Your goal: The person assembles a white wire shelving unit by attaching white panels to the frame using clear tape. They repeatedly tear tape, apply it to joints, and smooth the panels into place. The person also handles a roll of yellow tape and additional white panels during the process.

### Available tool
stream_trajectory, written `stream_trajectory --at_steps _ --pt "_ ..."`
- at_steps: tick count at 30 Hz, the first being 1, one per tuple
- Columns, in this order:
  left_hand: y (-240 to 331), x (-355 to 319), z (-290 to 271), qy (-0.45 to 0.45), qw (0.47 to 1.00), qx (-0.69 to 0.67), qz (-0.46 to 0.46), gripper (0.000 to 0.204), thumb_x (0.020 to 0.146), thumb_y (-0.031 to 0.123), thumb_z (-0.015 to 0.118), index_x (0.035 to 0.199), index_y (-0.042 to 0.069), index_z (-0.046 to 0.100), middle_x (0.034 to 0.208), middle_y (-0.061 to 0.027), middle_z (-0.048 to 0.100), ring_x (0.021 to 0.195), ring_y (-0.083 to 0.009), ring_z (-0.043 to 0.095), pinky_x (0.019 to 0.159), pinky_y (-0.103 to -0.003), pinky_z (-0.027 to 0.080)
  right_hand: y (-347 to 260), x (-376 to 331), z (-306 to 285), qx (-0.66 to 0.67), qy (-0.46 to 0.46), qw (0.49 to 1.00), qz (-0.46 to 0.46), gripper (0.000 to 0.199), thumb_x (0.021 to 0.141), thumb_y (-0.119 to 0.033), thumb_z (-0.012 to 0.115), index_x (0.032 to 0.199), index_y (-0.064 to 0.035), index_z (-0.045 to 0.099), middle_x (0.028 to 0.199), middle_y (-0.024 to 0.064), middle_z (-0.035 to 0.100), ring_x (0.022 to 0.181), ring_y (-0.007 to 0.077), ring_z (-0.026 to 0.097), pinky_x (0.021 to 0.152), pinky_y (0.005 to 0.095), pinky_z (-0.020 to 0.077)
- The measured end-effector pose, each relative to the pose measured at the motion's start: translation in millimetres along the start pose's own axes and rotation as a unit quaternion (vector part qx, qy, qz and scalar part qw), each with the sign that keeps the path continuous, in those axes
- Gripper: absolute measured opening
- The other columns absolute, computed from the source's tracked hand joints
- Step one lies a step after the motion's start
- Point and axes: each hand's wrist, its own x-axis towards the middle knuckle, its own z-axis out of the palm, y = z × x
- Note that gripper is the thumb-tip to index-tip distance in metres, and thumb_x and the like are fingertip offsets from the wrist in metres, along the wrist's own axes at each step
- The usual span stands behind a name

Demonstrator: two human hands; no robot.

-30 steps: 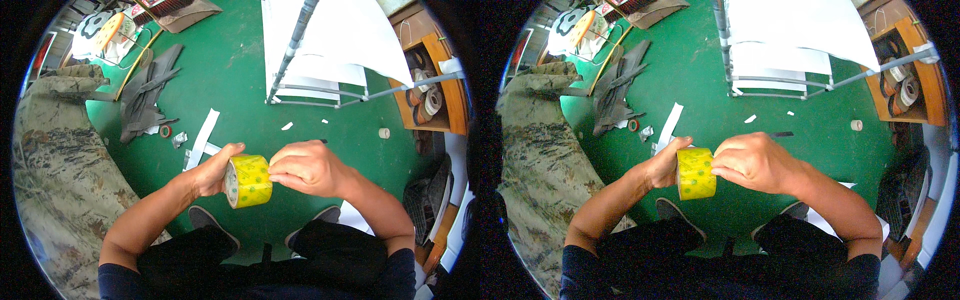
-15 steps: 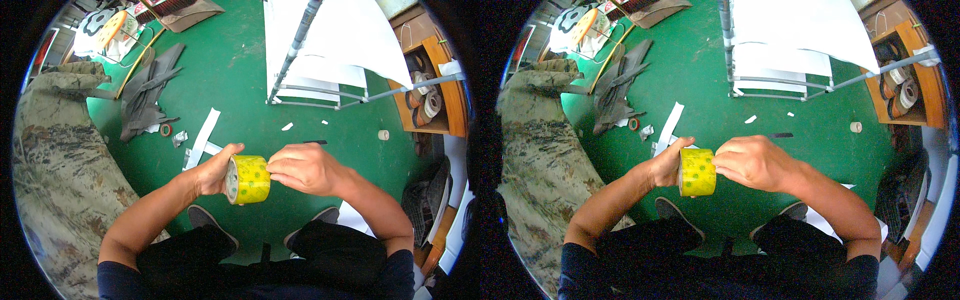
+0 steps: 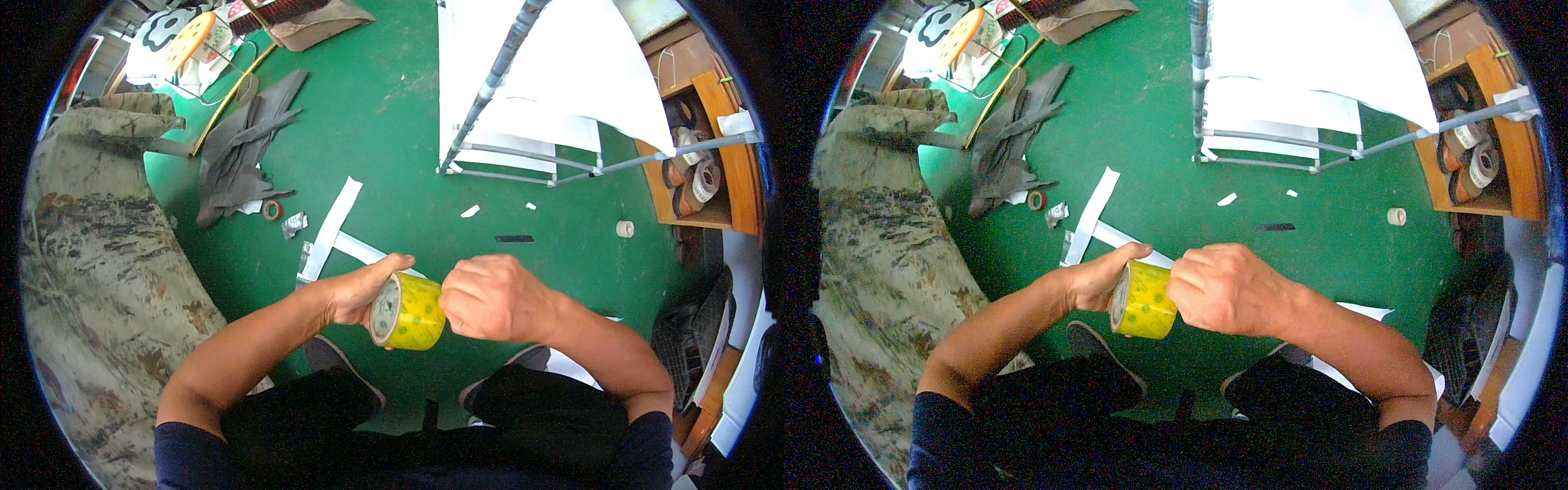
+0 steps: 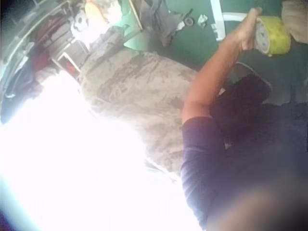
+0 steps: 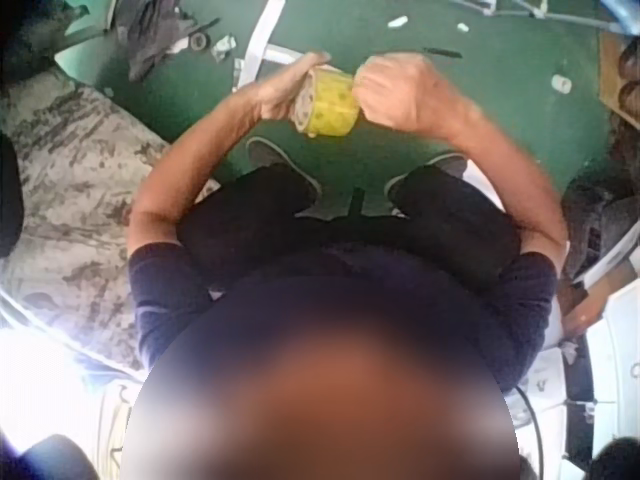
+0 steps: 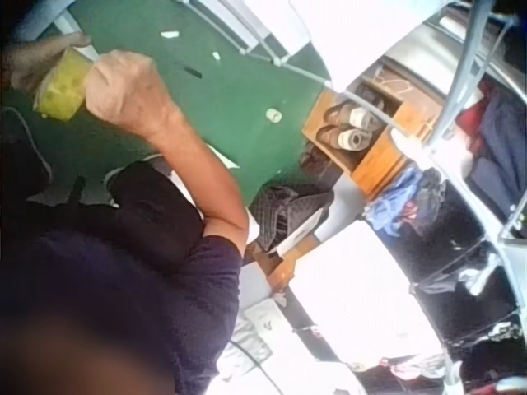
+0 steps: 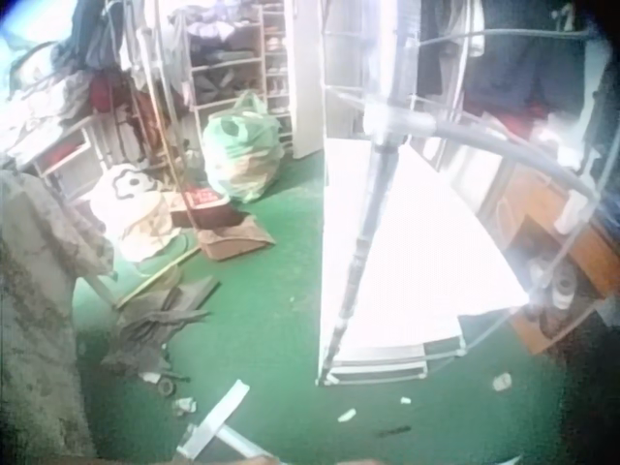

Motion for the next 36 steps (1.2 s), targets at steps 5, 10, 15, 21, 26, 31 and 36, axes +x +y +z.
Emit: stream_trajectory --at_steps 5,10,15,21,26,31,36 --pt "4 -3 -2 -0.024 1.000 0.006 -0.011 0.081 0.096 0.070 0.033 0.139 0.004 0.052 0.123 -0.0209 0.066 0.103 -0.0369 0.070 0.074 -0.056 0.060 1 0 -4 0.072 -0.020 0.991 0.113 0.016 0.079 -0.010 0.072 0.079 -0.0044 0.056 0.078 0.0084 0.058 0.071 0.0279 0.062 0.060 0.0404 0.0527" --pt "2 0 -3 -0.022 0.999 -0.012 -0.020 0.082 0.096 0.071 0.033 0.140 0.005 0.052 0.123 -0.0213 0.066 0.102 -0.0368 0.070 0.073 -0.055 0.060 2 3 -13 0.098 0.037 0.992 0.071 0.020 0.083 -0.018 0.077 0.098 -0.0054 0.071 0.089 0.0070 0.067 0.080 0.0263 0.067 0.063 0.0374 0.0563" --pt "0 4 -7 -0.007 1.000 0.007 -0.012 0.084 0.096 0.072 0.032 0.143 0.005 0.048 0.126 -0.0206 0.066 0.104 -0.0368 0.069 0.075 -0.057 0.058 0 0 -9 0.107 0.032 0.993 0.048 0.012 0.081 -0.013 0.077 0.087 -0.0046 0.071 0.089 0.0066 0.068 0.077 0.0234 0.067 0.061 0.0346 0.0551" --pt "3 0 -1 -0.002 1.000 0.007 -0.029 0.089 0.096 0.076 0.031 0.145 0.004 0.047 0.130 -0.0198 0.063 0.113 -0.0367 0.066 0.083 -0.061 0.055 -4 1 -6 0.035 0.042 0.998 0.022 0.014 0.077 -0.006 0.077 0.081 -0.0055 0.064 0.084 0.0055 0.064 0.070 0.0210 0.063 0.056 0.0341 0.0519" --pt "10 -5 -2 0.084 0.975 0.114 0.169 0.081 0.099 0.071 0.033 0.149 0.008 0.039 0.137 -0.0184 0.055 0.126 -0.0334 0.056 0.098 -0.058 0.049 2 -8 -2 -0.036 0.068 0.992 0.102 0.015 0.078 -0.004 0.074 0.079 -0.0044 0.059 0.078 0.0081 0.059 0.069 0.0263 0.062 0.056 0.0388 0.0506" --pt "11 -3 12 0.150 0.858 0.286 0.399 0.052 0.095 0.027 0.072 0.134 0.003 0.047 0.123 -0.0145 0.059 0.118 -0.0208 0.056 0.096 -0.038 0.050 4 -9 -6 -0.056 0.076 0.977 0.189 0.015 0.078 -0.005 0.073 0.082 -0.0036 0.058 0.076 0.0106 0.059 0.067 0.0309 0.063 0.058 0.0420 0.0508" --pt "10 -1 22 0.150 0.875 0.259 0.381 0.034 0.091 0.014 0.078 0.112 0.004 0.053 0.098 -0.0046 0.061 0.093 -0.0108 0.059 0.082 -0.030 0.050 6 -12 -6 0.001 0.108 0.961 0.254 0.013 0.081 -0.006 0.071 0.083 -0.0037 0.058 0.076 0.0113 0.060 0.065 0.0306 0.063 0.058 0.0404 0.0506"
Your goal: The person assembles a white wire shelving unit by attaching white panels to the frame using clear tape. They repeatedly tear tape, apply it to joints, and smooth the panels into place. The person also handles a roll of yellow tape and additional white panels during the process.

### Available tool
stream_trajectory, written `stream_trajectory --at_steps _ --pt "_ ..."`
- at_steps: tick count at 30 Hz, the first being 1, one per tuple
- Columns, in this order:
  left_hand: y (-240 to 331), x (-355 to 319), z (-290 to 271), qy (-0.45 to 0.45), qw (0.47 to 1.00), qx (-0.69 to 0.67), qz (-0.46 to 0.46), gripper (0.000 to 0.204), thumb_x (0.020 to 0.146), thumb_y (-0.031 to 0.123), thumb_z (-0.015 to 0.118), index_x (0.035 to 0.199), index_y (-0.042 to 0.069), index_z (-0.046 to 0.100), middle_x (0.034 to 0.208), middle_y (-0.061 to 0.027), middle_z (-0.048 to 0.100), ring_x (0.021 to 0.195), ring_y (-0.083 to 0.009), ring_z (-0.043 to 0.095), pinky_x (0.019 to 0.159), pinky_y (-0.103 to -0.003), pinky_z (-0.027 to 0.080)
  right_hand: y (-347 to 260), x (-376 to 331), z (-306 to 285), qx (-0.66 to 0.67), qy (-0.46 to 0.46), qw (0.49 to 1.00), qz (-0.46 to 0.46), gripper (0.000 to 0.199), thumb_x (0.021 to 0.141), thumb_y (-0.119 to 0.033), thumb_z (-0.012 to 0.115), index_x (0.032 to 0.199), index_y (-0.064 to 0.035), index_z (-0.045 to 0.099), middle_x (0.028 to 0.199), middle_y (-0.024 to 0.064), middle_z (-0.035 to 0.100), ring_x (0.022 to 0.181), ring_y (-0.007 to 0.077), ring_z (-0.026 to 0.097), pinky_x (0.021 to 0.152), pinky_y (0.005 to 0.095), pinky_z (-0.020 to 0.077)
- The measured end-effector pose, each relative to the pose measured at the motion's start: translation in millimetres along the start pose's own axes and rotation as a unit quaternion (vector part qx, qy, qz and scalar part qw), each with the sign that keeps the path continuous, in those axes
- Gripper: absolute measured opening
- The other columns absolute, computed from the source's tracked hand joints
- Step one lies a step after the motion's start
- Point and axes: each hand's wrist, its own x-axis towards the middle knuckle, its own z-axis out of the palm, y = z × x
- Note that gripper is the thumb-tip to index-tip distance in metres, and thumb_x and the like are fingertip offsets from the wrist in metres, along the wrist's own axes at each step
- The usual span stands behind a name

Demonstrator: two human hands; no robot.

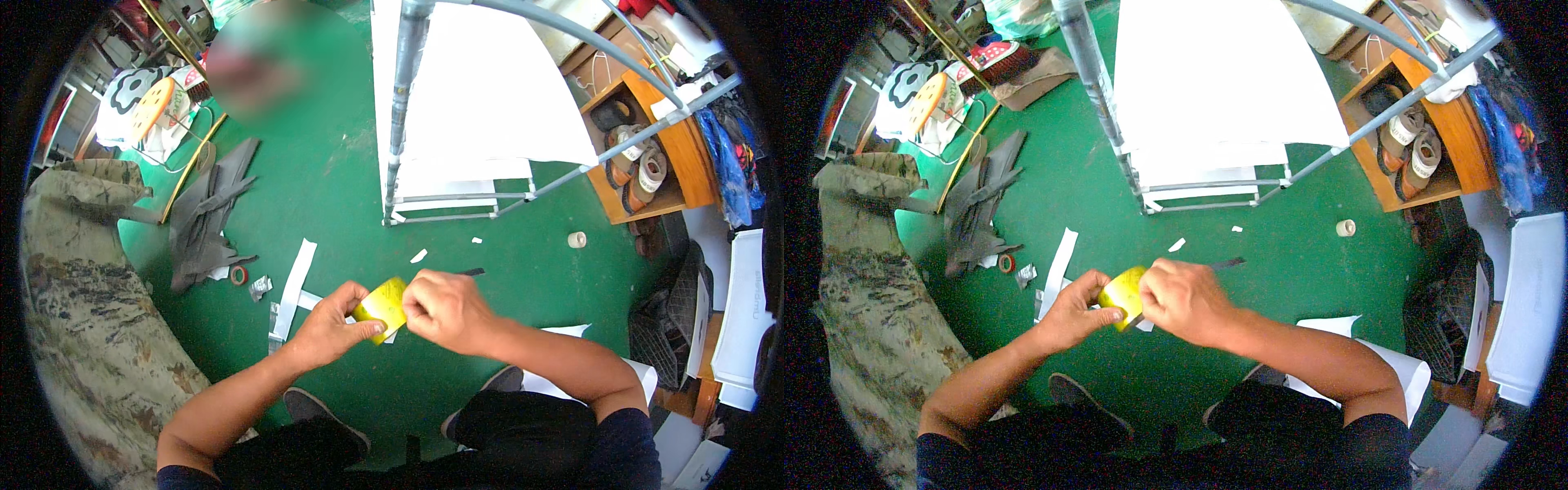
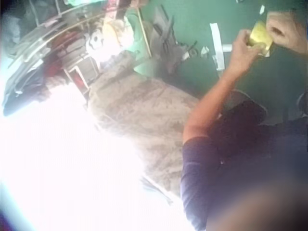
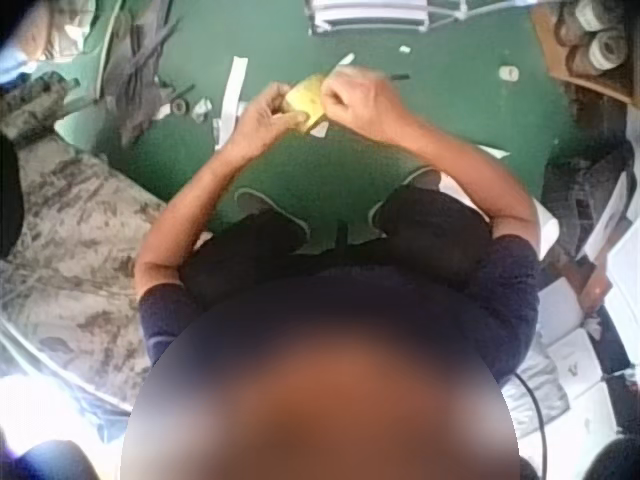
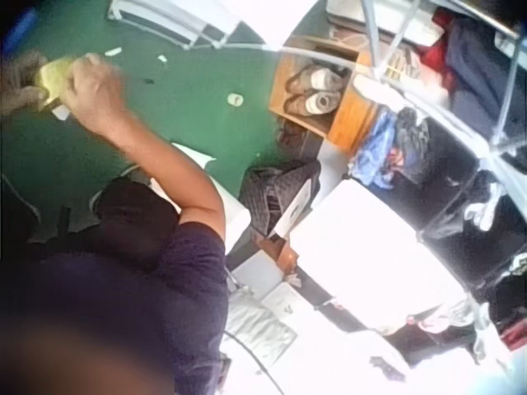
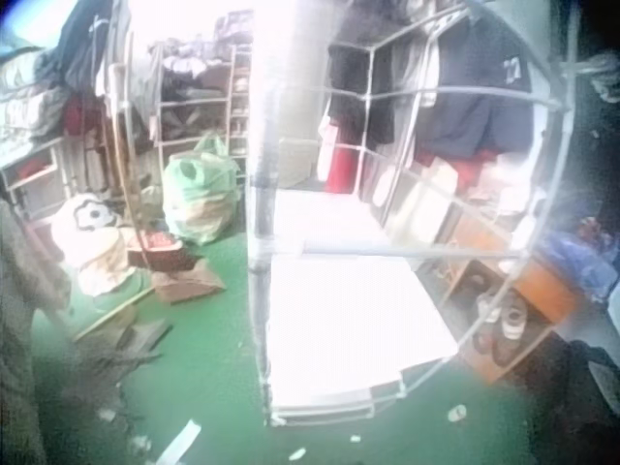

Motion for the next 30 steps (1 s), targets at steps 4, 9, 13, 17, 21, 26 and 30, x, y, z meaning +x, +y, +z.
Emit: stream_trajectory --at_steps 4,9,13,17,21,26,30 --pt "6 0 -4 -0.018 0.999 -0.044 0.021 0.029 0.093 0.014 0.076 0.107 0.005 0.052 0.094 -0.0014 0.059 0.089 -0.0081 0.056 0.079 -0.028 0.049 5 0 -3 0.100 -0.006 0.991 0.089 0.010 0.083 -0.005 0.070 0.089 -0.0015 0.063 0.078 0.0092 0.063 0.067 0.0180 0.064 0.060 0.0328 0.0511" --pt "24 0 -13 -0.038 0.999 -0.021 0.033 0.029 0.093 0.015 0.076 0.106 0.006 0.052 0.093 -0.0004 0.059 0.089 -0.0077 0.056 0.077 -0.027 0.048 15 0 -6 0.333 -0.034 0.898 0.286 0.010 0.096 -0.010 0.063 0.094 -0.0005 0.066 0.088 0.0041 0.068 0.075 0.0102 0.065 0.068 0.0262 0.0547" --pt "23 -6 -16 -0.042 0.999 -0.024 0.020 0.029 0.093 0.012 0.076 0.106 0.006 0.052 0.093 -0.0008 0.060 0.089 -0.0078 0.057 0.077 -0.028 0.050 20 5 -11 0.428 -0.102 0.842 0.312 0.017 0.100 -0.013 0.062 0.096 0.0017 0.069 0.092 0.0078 0.072 0.079 0.0123 0.067 0.074 0.0282 0.0574" --pt "14 -11 -18 -0.056 0.997 -0.041 -0.015 0.028 0.092 0.008 0.076 0.106 0.006 0.052 0.093 -0.0014 0.060 0.088 -0.0080 0.058 0.076 -0.028 0.051 21 -2 -5 0.482 -0.134 0.807 0.315 0.023 0.099 -0.016 0.067 0.113 0.0016 0.064 0.093 0.0081 0.071 0.084 0.0130 0.068 0.078 0.0283 0.0572" --pt "1 -13 -9 -0.060 0.997 -0.041 -0.015 0.027 0.091 0.008 0.076 0.104 0.005 0.052 0.092 -0.0015 0.060 0.086 -0.0088 0.058 0.075 -0.029 0.051 14 -9 8 0.367 -0.183 0.876 0.255 0.028 0.095 -0.014 0.073 0.115 0.0000 0.060 0.096 0.0059 0.067 0.084 0.0096 0.063 0.076 0.0265 0.0541" --pt "-6 -15 -4 -0.085 0.994 0.060 -0.022 0.027 0.090 0.012 0.078 0.102 0.005 0.054 0.091 -0.0019 0.061 0.085 -0.0091 0.057 0.074 -0.029 0.050 12 -17 17 0.311 -0.240 0.883 0.259 0.017 0.094 -0.014 0.073 0.098 -0.0017 0.063 0.084 0.0006 0.065 0.076 0.0062 0.058 0.066 0.0260 0.0487" --pt "-11 -18 -6 -0.149 0.986 0.051 -0.045 0.026 0.091 0.014 0.077 0.102 0.006 0.054 0.090 -0.0021 0.059 0.086 -0.0089 0.056 0.076 -0.029 0.049 15 -30 24 0.350 -0.249 0.856 0.289 0.014 0.095 -0.015 0.071 0.091 -0.0027 0.065 0.079 -0.0005 0.064 0.074 0.0067 0.058 0.066 0.0261 0.0486"
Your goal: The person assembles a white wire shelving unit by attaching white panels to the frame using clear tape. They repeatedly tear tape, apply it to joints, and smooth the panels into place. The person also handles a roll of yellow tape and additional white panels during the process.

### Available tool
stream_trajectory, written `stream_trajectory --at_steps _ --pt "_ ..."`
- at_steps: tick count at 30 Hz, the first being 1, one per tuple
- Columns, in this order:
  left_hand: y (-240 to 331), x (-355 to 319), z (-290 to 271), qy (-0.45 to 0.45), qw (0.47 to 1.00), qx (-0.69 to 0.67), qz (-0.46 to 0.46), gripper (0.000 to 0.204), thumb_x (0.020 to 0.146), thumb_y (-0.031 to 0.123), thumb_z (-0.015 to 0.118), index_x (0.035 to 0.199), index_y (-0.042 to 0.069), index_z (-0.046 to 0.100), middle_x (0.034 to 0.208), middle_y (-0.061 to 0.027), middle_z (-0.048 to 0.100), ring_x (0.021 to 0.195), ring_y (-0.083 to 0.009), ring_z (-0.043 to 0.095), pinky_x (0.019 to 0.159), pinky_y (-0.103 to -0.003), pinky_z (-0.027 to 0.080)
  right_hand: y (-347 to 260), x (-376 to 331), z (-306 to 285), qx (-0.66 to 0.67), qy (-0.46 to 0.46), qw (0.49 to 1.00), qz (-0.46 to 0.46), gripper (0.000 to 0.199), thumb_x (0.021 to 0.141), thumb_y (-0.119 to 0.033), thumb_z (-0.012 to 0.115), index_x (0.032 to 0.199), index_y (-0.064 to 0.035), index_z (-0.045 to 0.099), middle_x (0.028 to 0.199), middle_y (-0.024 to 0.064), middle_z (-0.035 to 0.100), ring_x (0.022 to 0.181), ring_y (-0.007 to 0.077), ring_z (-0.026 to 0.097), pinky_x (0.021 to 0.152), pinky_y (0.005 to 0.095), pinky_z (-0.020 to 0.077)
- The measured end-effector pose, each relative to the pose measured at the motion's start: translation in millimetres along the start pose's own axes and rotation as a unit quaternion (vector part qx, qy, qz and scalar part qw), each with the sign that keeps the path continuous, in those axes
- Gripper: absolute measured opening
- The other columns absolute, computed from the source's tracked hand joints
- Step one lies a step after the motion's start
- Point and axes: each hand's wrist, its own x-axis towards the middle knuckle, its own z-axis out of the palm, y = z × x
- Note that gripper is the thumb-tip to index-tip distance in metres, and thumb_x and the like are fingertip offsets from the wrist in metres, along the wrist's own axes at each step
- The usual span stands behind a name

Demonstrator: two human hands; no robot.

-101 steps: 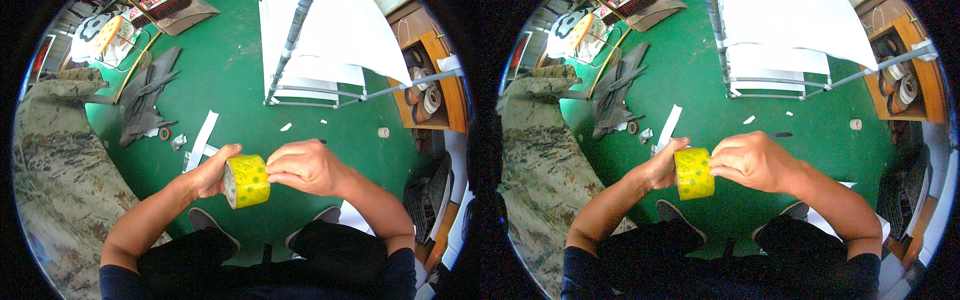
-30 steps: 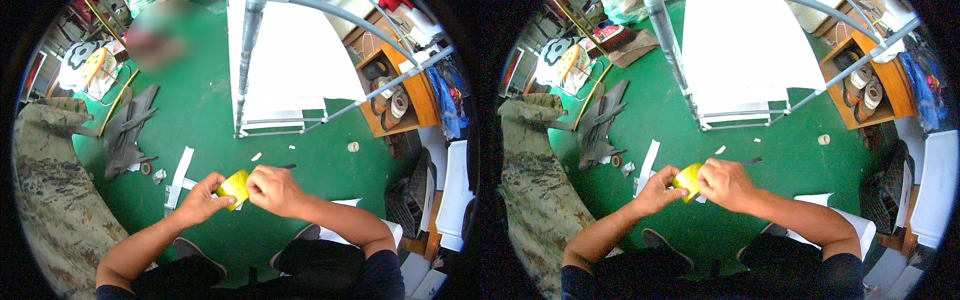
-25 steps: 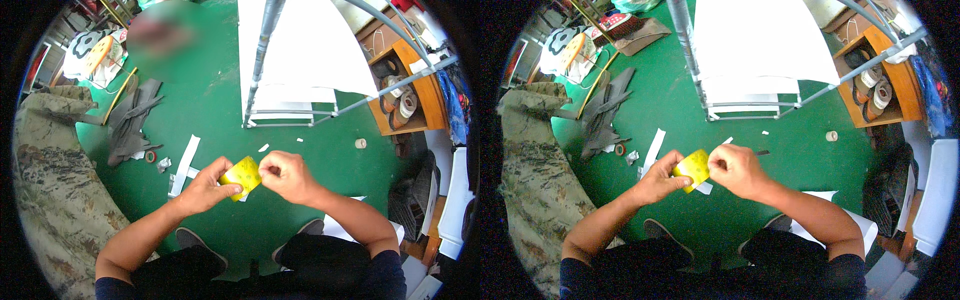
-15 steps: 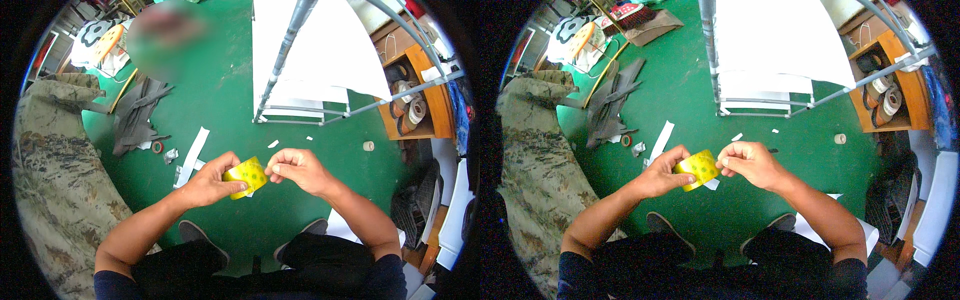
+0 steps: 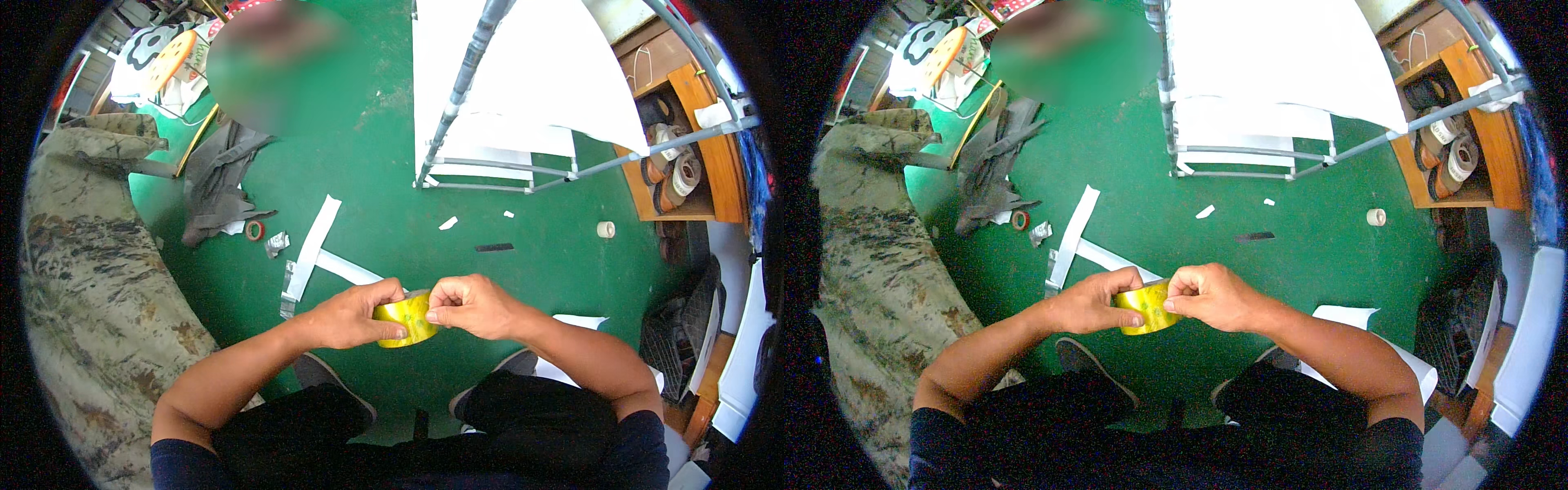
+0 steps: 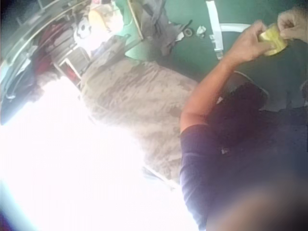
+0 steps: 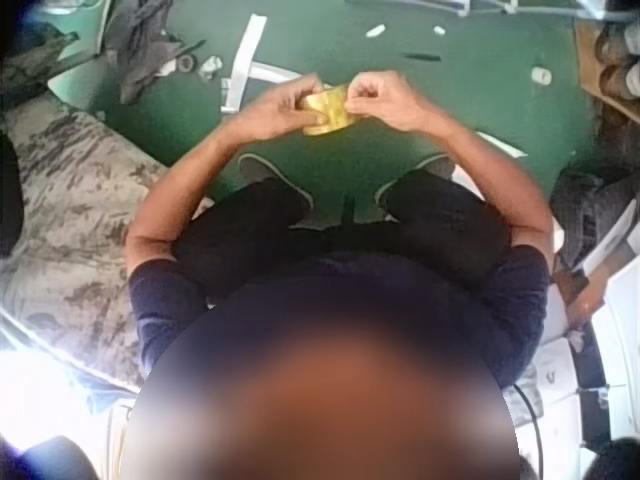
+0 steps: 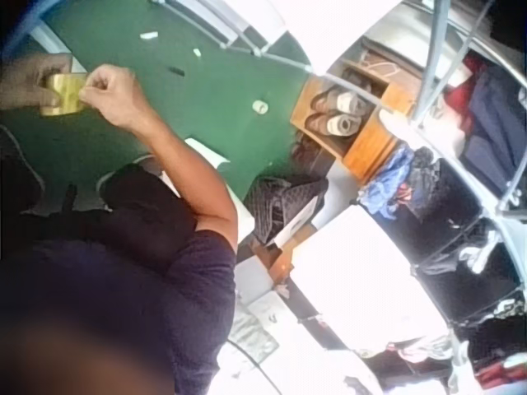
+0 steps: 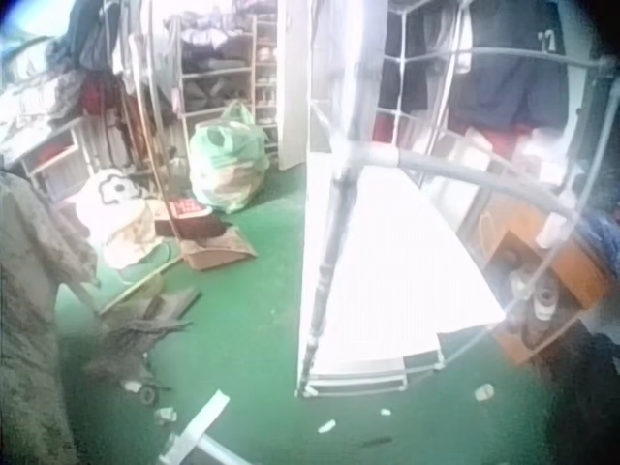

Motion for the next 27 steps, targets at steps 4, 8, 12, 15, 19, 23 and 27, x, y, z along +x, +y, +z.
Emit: stream_trajectory --at_steps 4,8,12,15,19,23,27 --pt "-8 3 -14 -0.041 0.999 -0.030 0.019 0.023 0.093 0.014 0.075 0.101 0.006 0.055 0.091 -0.0008 0.060 0.090 -0.0090 0.056 0.080 -0.030 0.047 16 0 -9 0.102 0.053 0.993 0.014 0.010 0.096 -0.014 0.070 0.093 -0.0050 0.066 0.079 -0.0003 0.064 0.072 0.0081 0.058 0.066 0.0259 0.0491" --pt "-16 -4 -38 -0.025 0.993 -0.081 0.081 0.024 0.092 0.017 0.078 0.104 0.005 0.061 0.104 -0.0022 0.066 0.102 -0.0108 0.060 0.093 -0.030 0.047 6 -6 -42 0.208 0.127 0.970 0.004 0.010 0.096 -0.016 0.069 0.091 -0.0071 0.066 0.078 -0.0002 0.064 0.070 0.0101 0.058 0.067 0.0266 0.0485" --pt "-6 -14 -54 0.030 0.988 -0.126 0.087 0.041 0.089 0.041 0.077 0.096 0.003 0.065 0.112 -0.0082 0.065 0.104 -0.0165 0.059 0.093 -0.034 0.047 -12 -13 -55 0.273 0.140 0.951 -0.023 0.012 0.097 -0.017 0.067 0.090 -0.0078 0.065 0.077 0.0009 0.063 0.070 0.0117 0.058 0.067 0.0273 0.0476" --pt "-2 -14 -59 0.058 0.985 -0.060 0.149 0.047 0.089 0.049 0.075 0.093 0.003 0.064 0.112 -0.0088 0.064 0.102 -0.0174 0.059 0.095 -0.036 0.045 -17 -14 -65 0.293 0.151 0.943 -0.034 0.011 0.097 -0.016 0.066 0.091 -0.0066 0.065 0.078 0.0021 0.063 0.069 0.0127 0.058 0.066 0.0284 0.0476" --pt "1 -13 -61 0.077 0.978 0.006 0.192 0.048 0.091 0.051 0.072 0.101 0.005 0.066 0.111 -0.0075 0.064 0.102 -0.0179 0.059 0.097 -0.036 0.044 -24 -20 -77 0.262 0.161 0.950 -0.054 0.012 0.098 -0.016 0.066 0.092 -0.0057 0.064 0.079 0.0033 0.064 0.071 0.0133 0.061 0.067 0.0283 0.0491" --pt "-18 -14 -59 0.088 0.971 -0.220 0.039 0.052 0.095 0.049 0.068 0.119 0.003 0.066 0.114 -0.0088 0.068 0.104 -0.0201 0.063 0.098 -0.036 0.047 -54 -24 -61 0.201 0.179 0.959 -0.085 0.008 0.097 -0.013 0.065 0.097 -0.0061 0.061 0.078 0.0042 0.064 0.070 0.0136 0.062 0.064 0.0288 0.0502" --pt "-14 -4 -48 0.120 0.932 -0.342 0.026 0.059 0.098 0.050 0.061 0.130 0.000 0.060 0.117 -0.0117 0.070 0.106 -0.0211 0.065 0.098 -0.037 0.050 -67 -24 -49 0.180 0.187 0.960 -0.109 0.010 0.097 -0.011 0.064 0.103 -0.0054 0.059 0.079 0.0043 0.064 0.070 0.0138 0.064 0.061 0.0297 0.0520"
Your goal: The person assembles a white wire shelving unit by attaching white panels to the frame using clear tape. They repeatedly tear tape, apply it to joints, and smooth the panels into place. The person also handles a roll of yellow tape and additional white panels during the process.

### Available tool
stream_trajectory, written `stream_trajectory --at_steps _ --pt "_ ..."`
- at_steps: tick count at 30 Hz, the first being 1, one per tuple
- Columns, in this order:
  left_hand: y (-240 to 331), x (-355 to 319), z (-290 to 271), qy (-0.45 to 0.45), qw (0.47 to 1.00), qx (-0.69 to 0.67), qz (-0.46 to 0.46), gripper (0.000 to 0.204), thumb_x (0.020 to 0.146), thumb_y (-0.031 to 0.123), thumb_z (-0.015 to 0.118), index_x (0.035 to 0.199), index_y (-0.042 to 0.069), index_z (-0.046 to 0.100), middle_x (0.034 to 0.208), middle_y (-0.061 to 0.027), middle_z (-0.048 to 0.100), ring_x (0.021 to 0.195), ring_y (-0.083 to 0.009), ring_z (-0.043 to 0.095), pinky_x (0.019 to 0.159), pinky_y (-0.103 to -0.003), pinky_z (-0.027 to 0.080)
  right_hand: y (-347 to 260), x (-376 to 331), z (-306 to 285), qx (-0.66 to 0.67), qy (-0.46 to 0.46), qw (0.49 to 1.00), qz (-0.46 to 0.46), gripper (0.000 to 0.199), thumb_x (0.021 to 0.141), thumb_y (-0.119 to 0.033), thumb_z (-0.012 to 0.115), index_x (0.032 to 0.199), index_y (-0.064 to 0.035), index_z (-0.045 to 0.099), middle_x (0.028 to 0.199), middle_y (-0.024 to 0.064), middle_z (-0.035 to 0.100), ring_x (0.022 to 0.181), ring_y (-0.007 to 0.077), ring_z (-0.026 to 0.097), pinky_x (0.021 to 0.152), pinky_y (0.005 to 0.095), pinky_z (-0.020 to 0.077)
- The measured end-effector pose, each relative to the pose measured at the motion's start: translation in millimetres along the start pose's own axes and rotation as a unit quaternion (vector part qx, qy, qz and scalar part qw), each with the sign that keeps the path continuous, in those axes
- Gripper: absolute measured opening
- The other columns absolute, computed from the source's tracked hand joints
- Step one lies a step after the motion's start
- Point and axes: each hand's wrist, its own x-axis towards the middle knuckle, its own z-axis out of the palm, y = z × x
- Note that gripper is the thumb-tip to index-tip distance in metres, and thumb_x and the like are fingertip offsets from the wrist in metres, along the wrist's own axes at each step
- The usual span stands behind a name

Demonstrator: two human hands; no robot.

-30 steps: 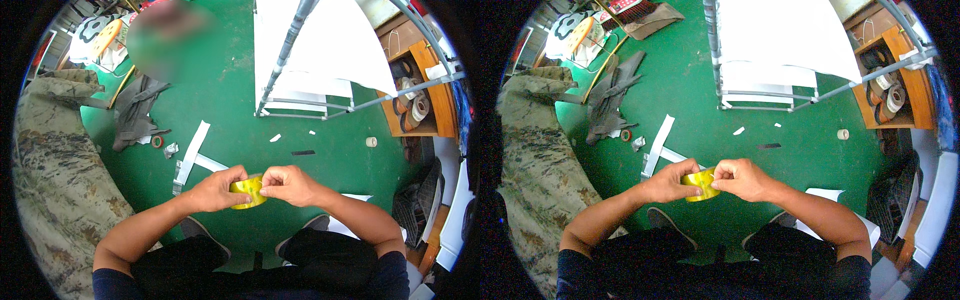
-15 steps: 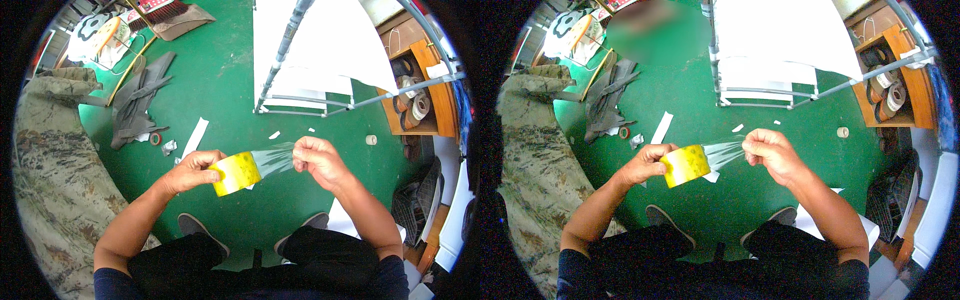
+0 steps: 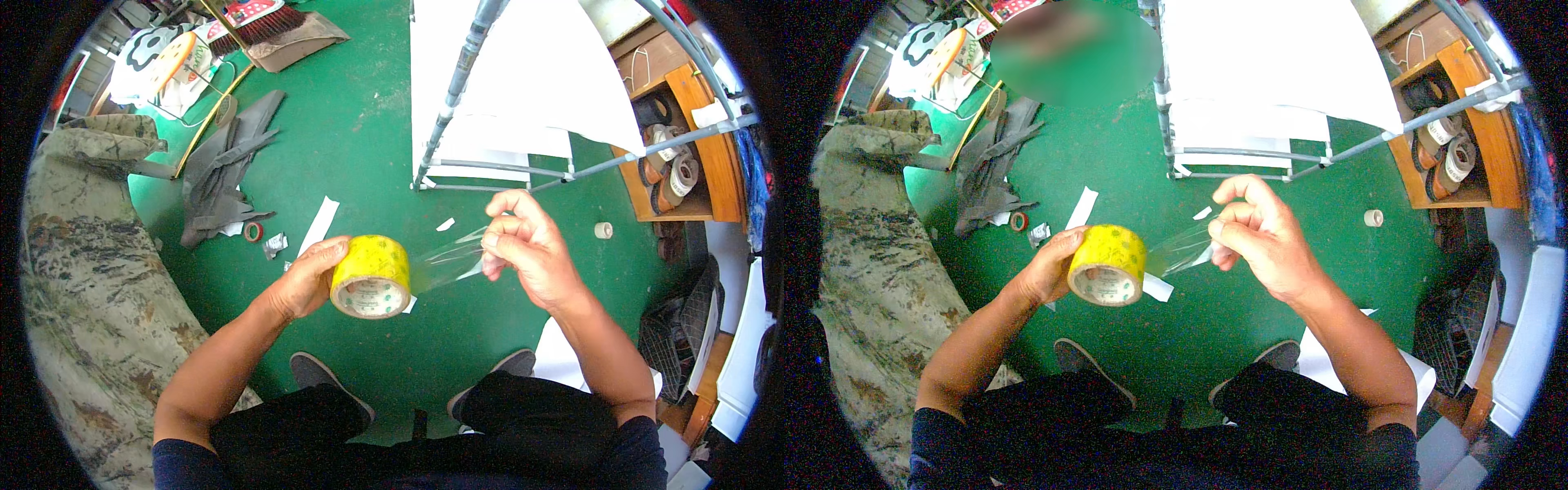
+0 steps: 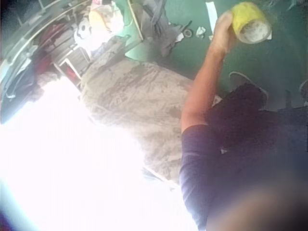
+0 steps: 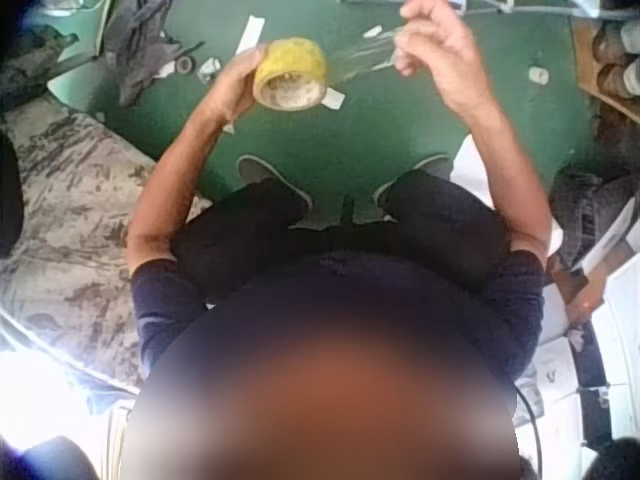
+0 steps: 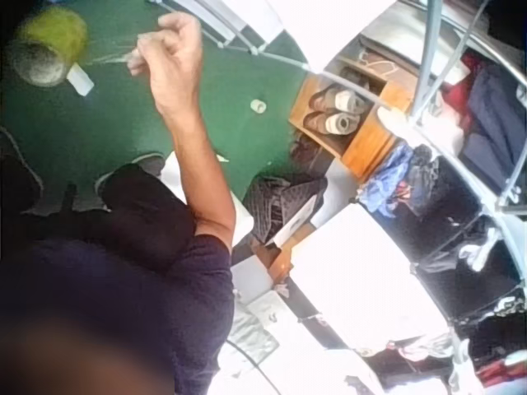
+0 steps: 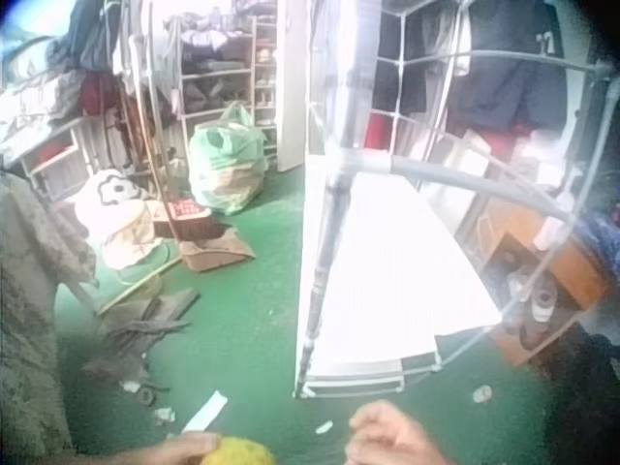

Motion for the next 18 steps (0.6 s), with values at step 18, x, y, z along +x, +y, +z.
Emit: stream_trajectory --at_steps 18 --pt "6 2 8 0.065 0.963 -0.218 -0.143 0.068 0.098 0.076 0.033 0.102 0.012 0.056 0.071 -0.0019 0.047 0.067 -0.0212 0.060 0.067 -0.053 0.064 15 2 -6 -0.130 -0.048 0.988 -0.068 0.032 0.093 0.001 0.065 0.124 -0.0020 0.065 0.101 0.0101 0.073 0.086 0.0144 0.070 0.076 0.0278 0.0573"
